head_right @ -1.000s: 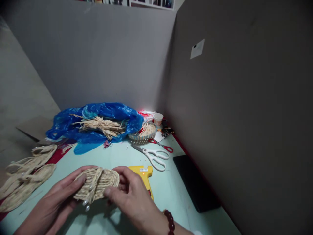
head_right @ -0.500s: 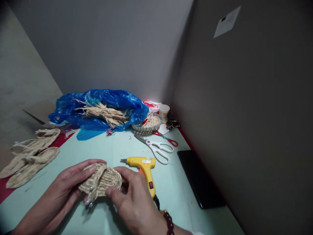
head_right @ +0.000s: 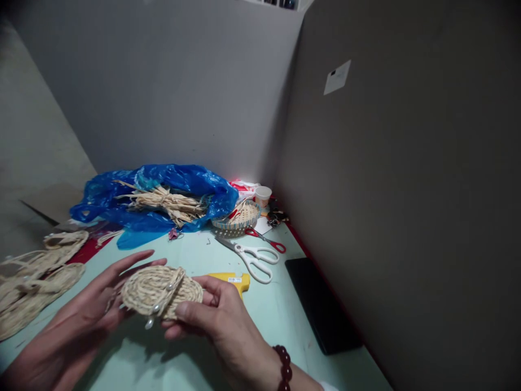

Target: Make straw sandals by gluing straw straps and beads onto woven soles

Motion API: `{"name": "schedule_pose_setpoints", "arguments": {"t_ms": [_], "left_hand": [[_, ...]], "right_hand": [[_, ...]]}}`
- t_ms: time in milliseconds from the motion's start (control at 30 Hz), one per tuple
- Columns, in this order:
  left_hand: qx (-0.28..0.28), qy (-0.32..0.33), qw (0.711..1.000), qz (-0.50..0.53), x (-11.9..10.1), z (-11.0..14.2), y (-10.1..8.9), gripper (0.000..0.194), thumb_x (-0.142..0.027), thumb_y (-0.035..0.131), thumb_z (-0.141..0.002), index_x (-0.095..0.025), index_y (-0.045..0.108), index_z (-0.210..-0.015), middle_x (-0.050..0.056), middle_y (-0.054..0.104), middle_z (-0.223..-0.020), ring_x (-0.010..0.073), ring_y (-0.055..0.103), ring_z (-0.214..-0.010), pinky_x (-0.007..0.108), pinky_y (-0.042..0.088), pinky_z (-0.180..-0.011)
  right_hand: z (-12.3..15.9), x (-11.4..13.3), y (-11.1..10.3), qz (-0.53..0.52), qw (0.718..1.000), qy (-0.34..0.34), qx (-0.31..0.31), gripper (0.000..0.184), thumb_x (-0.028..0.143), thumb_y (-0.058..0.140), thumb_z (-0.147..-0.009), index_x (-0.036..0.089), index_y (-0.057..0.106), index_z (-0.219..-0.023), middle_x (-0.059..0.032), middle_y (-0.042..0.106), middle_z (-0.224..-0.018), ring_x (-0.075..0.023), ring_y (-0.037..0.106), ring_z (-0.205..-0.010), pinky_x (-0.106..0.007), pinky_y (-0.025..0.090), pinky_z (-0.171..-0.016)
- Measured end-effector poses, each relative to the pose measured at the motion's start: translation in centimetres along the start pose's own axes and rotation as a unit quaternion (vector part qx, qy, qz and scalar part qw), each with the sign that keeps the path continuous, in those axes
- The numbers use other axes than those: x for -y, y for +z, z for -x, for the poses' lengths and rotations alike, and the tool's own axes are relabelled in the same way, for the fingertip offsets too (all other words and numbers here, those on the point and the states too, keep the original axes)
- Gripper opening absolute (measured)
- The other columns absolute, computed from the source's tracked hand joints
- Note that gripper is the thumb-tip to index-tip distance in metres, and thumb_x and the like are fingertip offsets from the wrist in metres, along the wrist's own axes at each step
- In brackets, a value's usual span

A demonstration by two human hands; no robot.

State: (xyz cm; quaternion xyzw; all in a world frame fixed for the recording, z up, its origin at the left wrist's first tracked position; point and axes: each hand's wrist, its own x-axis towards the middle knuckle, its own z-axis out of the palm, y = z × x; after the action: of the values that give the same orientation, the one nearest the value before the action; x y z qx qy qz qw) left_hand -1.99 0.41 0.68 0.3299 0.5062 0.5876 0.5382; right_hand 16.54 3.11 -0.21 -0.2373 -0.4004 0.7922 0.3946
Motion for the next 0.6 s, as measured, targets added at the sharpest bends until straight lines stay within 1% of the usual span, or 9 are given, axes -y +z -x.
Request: {"name": "schedule_pose_setpoints", "arguments": {"t_ms": [67,100,233,300,367,400,500,533,600], "left_hand": [[-0.016,0.014,1.0,-0.011,0.1,-0.2,0.0,0.06,-0.049,0.077,-0.065,-0.03,0.067,-0.121,0.006,0.07,-0.127,0.0378,0.06,-0.12,0.04,0.054,-0.092],[-0.025,0.02,0.999,-0.015,0.1,-0.4,-0.1,0.057,-0.049,0.076,-0.066,-0.03,0.068,-0.119,0.006,0.071,-0.126,0.0377,0.059,-0.122,0.04,0.054,-0.092],[-0.058,0.054,0.997,-0.013,-0.1,-0.5,-0.2,0.047,-0.05,0.072,-0.071,-0.03,0.068,-0.113,0.003,0.069,-0.131,0.0332,0.06,-0.121,0.032,0.056,-0.087],[-0.06,0.056,0.997,-0.01,-0.2,-0.4,-0.2,0.049,-0.049,0.074,-0.069,-0.031,0.066,-0.114,0.002,0.069,-0.13,0.0327,0.061,-0.119,0.03,0.056,-0.083],[-0.043,0.034,0.998,-0.008,-0.2,-0.2,-0.2,0.054,-0.045,0.078,-0.067,-0.032,0.064,-0.118,0.003,0.07,-0.126,0.0322,0.062,-0.115,0.03,0.056,-0.08],[-0.032,0.022,0.999,-0.009,-0.2,-0.1,-0.1,0.057,-0.043,0.08,-0.067,-0.032,0.063,-0.121,0.003,0.071,-0.122,0.0304,0.064,-0.11,0.029,0.056,-0.078],[0.017,0.007,1.0,-0.003,0.2,0.1,0.3,0.065,-0.039,0.083,-0.067,-0.028,0.061,-0.127,0.005,0.073,-0.113,0.0216,0.064,-0.089,0.024,0.053,-0.067],[0.038,0.009,0.999,0.003,0.4,0.1,0.5,0.068,-0.039,0.084,-0.065,-0.026,0.061,-0.128,0.006,0.073,-0.112,0.0188,0.062,-0.08,0.022,0.051,-0.061],[0.068,0.013,0.998,0.007,0.7,0.1,0.8,0.07,-0.038,0.086,-0.062,-0.024,0.063,-0.127,0.008,0.073,-0.112,0.0168,0.059,-0.073,0.022,0.049,-0.055]], "right_hand": [[0.1,0.0,0.0,-0.036,0.999,0.005,0.003,0.033,0.022,0.076,-0.079,0.006,0.068,-0.107,-0.0107,0.072,-0.094,-0.0114,0.065,-0.076,-0.019,0.054,-0.07],[0.2,0.1,-0.1,-0.053,0.999,0.007,0.005,0.032,0.021,0.075,-0.079,0.006,0.068,-0.107,-0.0111,0.072,-0.094,-0.0112,0.066,-0.077,-0.018,0.055,-0.07],[0.1,0.1,-0.3,-0.104,0.995,0.011,0.007,0.03,0.018,0.076,-0.08,0.005,0.068,-0.106,-0.0122,0.072,-0.095,-0.0102,0.068,-0.077,-0.018,0.056,-0.072],[0.1,0.3,-0.4,-0.114,0.993,0.007,-0.001,0.031,0.018,0.077,-0.08,0.004,0.067,-0.106,-0.0126,0.073,-0.095,-0.0108,0.069,-0.078,-0.018,0.056,-0.073],[0.2,0.4,-0.3,-0.12,0.993,0.006,-0.018,0.031,0.018,0.078,-0.08,0.004,0.067,-0.106,-0.013,0.074,-0.095,-0.0121,0.071,-0.079,-0.02,0.057,-0.074],[0.3,0.5,-0.3,-0.126,0.992,0.007,-0.031,0.032,0.018,0.078,-0.08,0.004,0.066,-0.106,-0.0131,0.074,-0.096,-0.0132,0.072,-0.079,-0.021,0.058,-0.075],[0.6,0.6,-0.2,-0.143,0.987,0.015,-0.065,0.037,0.018,0.079,-0.079,0.006,0.062,-0.11,-0.0134,0.074,-0.099,-0.0161,0.074,-0.081,-0.025,0.059,-0.077],[0.7,0.6,-0.2,-0.144,0.987,0.018,-0.067,0.04,0.018,0.08,-0.079,0.006,0.061,-0.112,-0.0136,0.074,-0.1,-0.0162,0.074,-0.081,-0.025,0.059,-0.077],[0.7,0.6,-0.3,-0.135,0.989,0.024,-0.052,0.042,0.018,0.08,-0.079,0.006,0.059,-0.113,-0.0141,0.074,-0.1,-0.0152,0.074,-0.08,-0.023,0.059,-0.075]]}}
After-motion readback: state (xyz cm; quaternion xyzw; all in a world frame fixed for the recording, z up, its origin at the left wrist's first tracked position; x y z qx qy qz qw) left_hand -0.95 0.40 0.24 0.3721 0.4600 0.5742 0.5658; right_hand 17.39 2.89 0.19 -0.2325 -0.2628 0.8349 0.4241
